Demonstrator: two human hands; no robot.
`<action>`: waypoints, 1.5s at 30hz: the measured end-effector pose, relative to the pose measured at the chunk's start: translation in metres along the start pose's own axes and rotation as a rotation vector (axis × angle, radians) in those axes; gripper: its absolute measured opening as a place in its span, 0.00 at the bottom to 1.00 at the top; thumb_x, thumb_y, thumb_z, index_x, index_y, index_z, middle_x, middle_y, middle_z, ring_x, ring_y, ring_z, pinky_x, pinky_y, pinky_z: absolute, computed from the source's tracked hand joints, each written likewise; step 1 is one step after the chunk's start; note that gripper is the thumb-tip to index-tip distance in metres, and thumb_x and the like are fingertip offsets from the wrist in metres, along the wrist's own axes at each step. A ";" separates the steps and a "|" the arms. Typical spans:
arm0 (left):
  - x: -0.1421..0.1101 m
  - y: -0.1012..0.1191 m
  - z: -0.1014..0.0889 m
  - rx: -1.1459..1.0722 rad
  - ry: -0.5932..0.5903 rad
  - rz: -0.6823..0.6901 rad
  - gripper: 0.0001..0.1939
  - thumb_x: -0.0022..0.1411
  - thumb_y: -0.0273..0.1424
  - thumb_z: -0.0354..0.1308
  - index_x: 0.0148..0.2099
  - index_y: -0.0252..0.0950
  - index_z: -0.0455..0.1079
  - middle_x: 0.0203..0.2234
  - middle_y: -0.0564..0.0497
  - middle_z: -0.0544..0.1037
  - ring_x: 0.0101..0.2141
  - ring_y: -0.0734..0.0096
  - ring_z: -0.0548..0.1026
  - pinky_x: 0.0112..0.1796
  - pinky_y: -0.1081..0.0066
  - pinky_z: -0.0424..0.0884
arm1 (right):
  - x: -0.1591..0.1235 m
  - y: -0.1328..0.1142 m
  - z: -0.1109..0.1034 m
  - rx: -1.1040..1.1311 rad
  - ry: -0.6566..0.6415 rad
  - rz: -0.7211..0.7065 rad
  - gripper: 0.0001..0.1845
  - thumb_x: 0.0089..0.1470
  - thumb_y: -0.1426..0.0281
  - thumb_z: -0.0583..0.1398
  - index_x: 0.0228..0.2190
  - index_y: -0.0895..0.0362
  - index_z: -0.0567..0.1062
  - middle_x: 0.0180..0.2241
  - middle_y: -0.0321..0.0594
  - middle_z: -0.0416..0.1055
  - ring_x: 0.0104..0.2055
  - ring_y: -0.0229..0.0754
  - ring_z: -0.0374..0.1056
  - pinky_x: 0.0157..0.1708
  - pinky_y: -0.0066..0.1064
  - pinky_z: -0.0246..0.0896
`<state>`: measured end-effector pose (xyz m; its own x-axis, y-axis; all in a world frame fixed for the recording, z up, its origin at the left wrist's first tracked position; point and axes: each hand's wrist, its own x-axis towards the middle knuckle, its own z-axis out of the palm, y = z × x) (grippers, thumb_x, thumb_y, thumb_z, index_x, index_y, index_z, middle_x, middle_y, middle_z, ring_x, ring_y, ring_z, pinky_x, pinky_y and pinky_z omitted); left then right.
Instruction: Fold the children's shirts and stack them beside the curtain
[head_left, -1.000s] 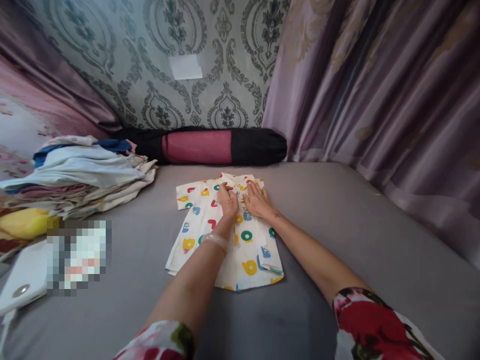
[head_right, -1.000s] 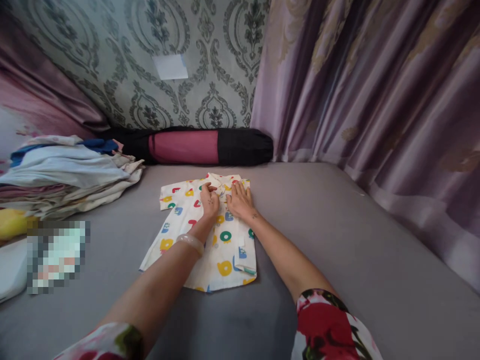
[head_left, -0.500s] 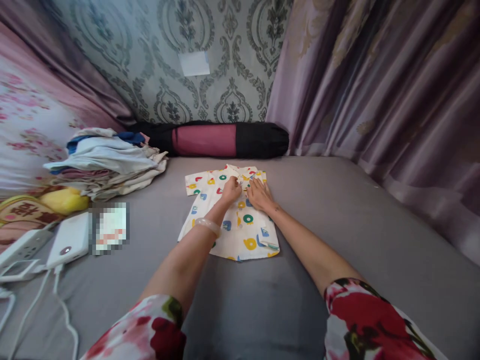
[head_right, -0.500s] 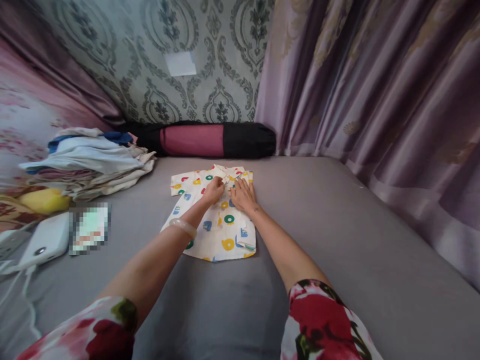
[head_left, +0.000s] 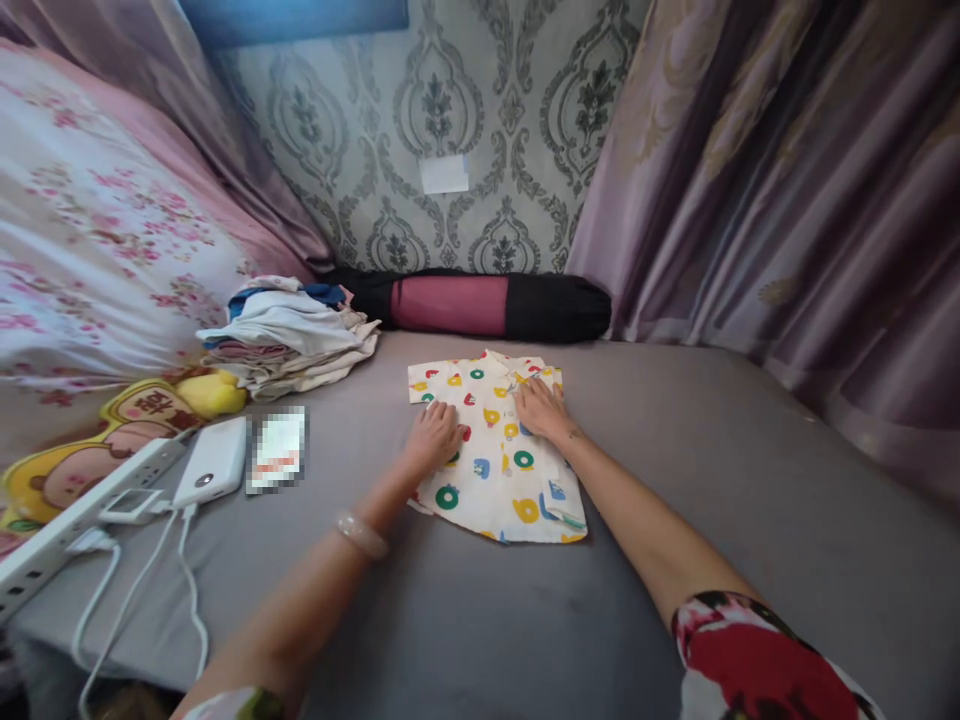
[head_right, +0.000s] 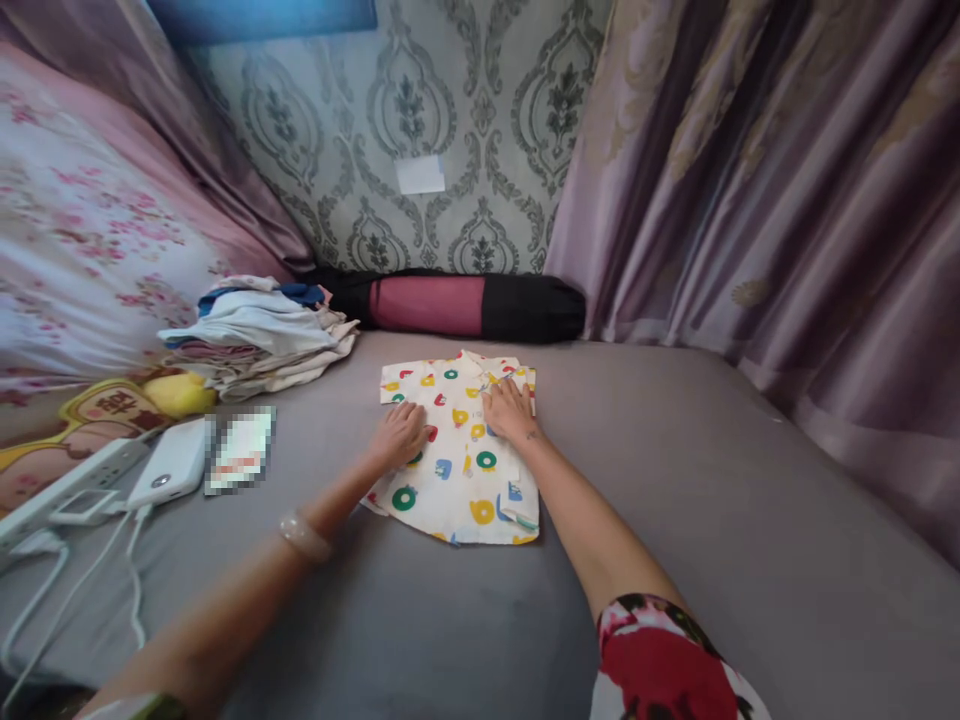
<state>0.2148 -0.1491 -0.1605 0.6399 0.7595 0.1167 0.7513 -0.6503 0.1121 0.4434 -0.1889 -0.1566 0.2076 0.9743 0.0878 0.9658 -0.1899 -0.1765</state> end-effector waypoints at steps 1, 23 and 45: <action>-0.004 -0.002 0.002 0.001 -0.008 -0.011 0.23 0.68 0.40 0.40 0.57 0.31 0.61 0.58 0.37 0.64 0.61 0.53 0.56 0.58 0.56 0.54 | 0.005 -0.004 0.001 0.002 0.000 -0.009 0.29 0.64 0.62 0.39 0.59 0.61 0.61 0.64 0.48 0.51 0.66 0.48 0.43 0.63 0.47 0.28; -0.014 -0.007 0.014 -0.080 -0.060 -0.105 0.31 0.69 0.45 0.33 0.66 0.33 0.51 0.66 0.42 0.50 0.65 0.56 0.45 0.62 0.53 0.44 | 0.067 -0.028 0.026 -0.019 -0.133 -0.006 0.33 0.64 0.59 0.37 0.65 0.62 0.47 0.68 0.42 0.37 0.69 0.43 0.31 0.64 0.47 0.26; -0.033 -0.055 -0.016 -0.312 0.012 -0.513 0.16 0.52 0.46 0.59 0.31 0.37 0.71 0.44 0.43 0.70 0.47 0.52 0.65 0.46 0.59 0.62 | 0.081 -0.065 0.038 -0.057 -0.098 0.061 0.34 0.63 0.59 0.37 0.64 0.65 0.49 0.67 0.48 0.40 0.68 0.47 0.33 0.63 0.47 0.27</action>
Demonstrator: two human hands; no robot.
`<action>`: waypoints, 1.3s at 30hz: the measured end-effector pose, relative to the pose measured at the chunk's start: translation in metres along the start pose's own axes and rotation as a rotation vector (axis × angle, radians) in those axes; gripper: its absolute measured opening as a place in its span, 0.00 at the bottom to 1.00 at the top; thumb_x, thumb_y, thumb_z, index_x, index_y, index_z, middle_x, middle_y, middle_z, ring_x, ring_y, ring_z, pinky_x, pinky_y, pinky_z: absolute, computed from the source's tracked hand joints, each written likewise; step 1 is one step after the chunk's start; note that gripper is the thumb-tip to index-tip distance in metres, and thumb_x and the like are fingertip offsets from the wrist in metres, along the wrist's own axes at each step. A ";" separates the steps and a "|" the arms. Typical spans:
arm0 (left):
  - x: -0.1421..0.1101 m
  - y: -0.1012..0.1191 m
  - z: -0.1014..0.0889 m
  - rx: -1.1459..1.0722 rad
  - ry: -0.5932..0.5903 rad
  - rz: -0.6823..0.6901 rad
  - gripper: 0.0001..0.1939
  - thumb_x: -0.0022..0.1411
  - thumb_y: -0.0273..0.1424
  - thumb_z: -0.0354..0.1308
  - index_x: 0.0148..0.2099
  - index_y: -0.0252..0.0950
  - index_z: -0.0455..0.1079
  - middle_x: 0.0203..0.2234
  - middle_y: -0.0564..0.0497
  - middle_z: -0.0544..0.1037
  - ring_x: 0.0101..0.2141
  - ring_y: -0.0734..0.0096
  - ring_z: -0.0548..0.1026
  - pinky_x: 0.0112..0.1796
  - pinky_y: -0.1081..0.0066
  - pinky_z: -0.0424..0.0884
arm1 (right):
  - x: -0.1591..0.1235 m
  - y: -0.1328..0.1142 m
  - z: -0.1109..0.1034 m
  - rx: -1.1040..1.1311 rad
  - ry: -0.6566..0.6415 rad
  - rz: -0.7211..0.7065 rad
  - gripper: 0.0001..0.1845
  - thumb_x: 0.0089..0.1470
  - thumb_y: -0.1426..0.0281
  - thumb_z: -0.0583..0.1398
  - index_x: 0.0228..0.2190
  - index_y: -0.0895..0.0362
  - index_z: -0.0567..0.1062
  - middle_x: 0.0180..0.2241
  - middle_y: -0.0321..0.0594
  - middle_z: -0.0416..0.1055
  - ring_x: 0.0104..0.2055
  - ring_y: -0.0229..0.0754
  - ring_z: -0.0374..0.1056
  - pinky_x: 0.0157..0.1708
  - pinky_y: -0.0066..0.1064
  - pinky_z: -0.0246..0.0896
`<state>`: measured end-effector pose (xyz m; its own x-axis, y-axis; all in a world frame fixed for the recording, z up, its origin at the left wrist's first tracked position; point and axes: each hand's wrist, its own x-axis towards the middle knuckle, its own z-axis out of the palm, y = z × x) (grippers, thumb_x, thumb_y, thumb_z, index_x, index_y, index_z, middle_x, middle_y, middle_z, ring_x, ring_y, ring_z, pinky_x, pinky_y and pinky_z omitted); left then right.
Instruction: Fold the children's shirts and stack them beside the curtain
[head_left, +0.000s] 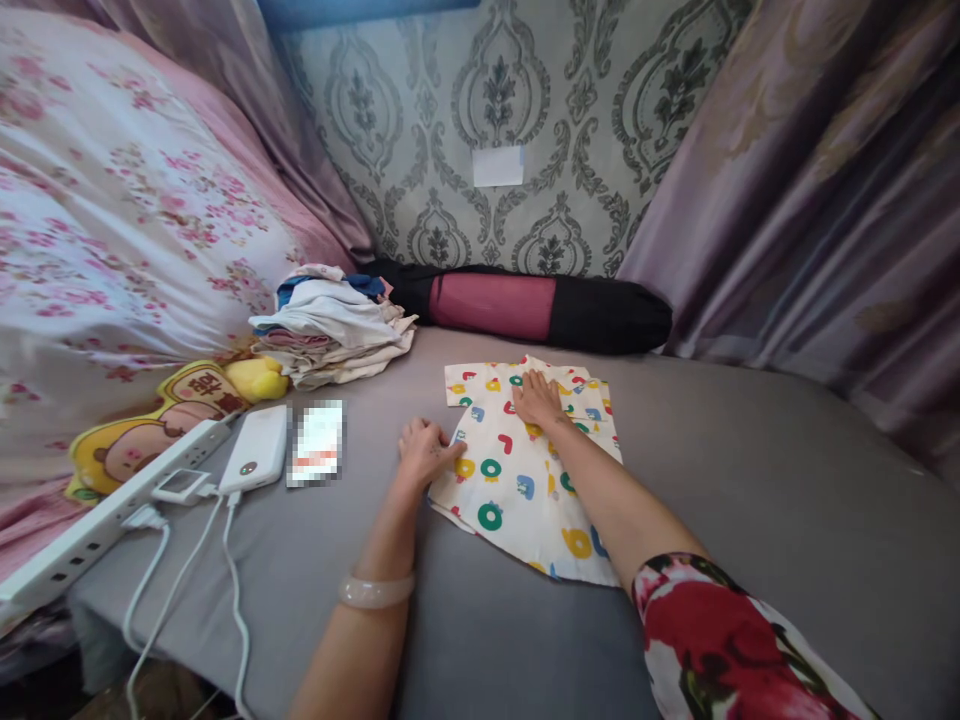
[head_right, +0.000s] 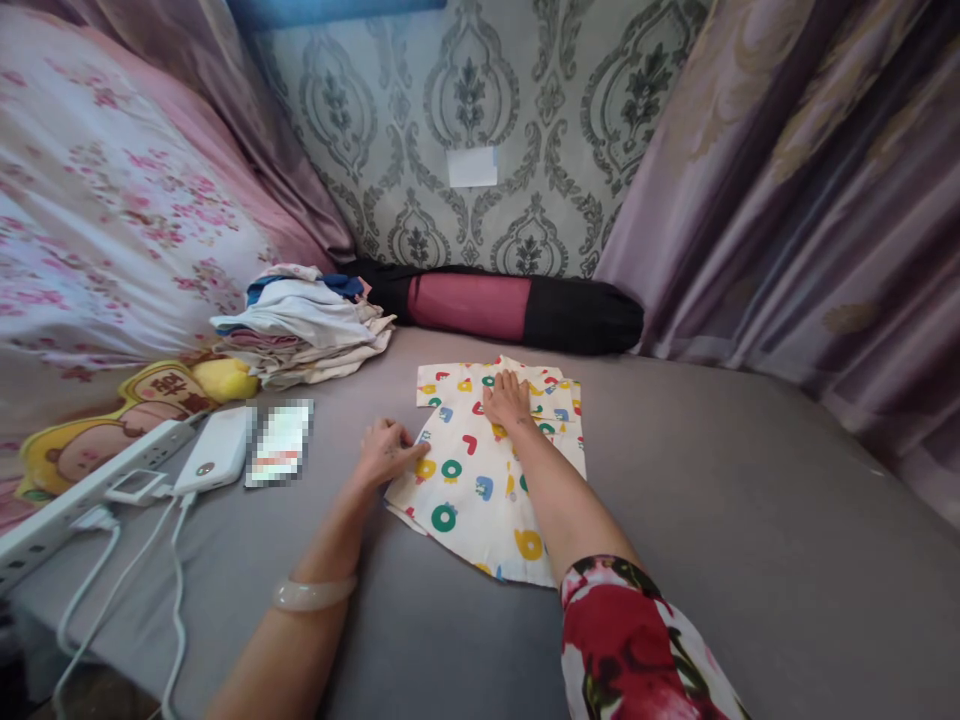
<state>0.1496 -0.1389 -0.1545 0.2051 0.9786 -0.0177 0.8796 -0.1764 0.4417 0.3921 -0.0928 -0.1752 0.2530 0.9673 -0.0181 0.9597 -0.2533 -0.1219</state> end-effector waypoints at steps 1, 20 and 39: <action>0.000 0.000 -0.001 -0.010 -0.014 0.000 0.15 0.52 0.45 0.59 0.31 0.37 0.71 0.44 0.43 0.70 0.47 0.51 0.65 0.46 0.59 0.62 | 0.000 0.000 -0.001 -0.002 -0.006 0.001 0.34 0.63 0.59 0.37 0.64 0.65 0.49 0.67 0.48 0.39 0.68 0.46 0.33 0.63 0.46 0.27; 0.002 -0.004 -0.004 -0.586 -0.145 -0.020 0.21 0.49 0.45 0.63 0.37 0.34 0.66 0.20 0.54 0.72 0.23 0.71 0.70 0.23 0.75 0.60 | -0.003 -0.103 -0.029 0.219 -0.027 -0.353 0.24 0.60 0.70 0.47 0.56 0.52 0.66 0.55 0.43 0.65 0.56 0.45 0.60 0.53 0.32 0.53; -0.005 -0.004 -0.020 -0.917 -0.404 -0.029 0.21 0.45 0.47 0.65 0.32 0.35 0.67 0.13 0.61 0.62 0.13 0.84 0.55 0.16 0.77 0.49 | -0.009 -0.107 -0.036 0.339 0.005 -0.214 0.20 0.63 0.66 0.47 0.47 0.59 0.72 0.46 0.46 0.73 0.49 0.43 0.67 0.45 0.27 0.59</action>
<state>0.1365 -0.1408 -0.1382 0.4689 0.8419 -0.2671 0.2510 0.1630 0.9542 0.2918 -0.0750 -0.1260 0.0528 0.9975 0.0476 0.8961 -0.0263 -0.4431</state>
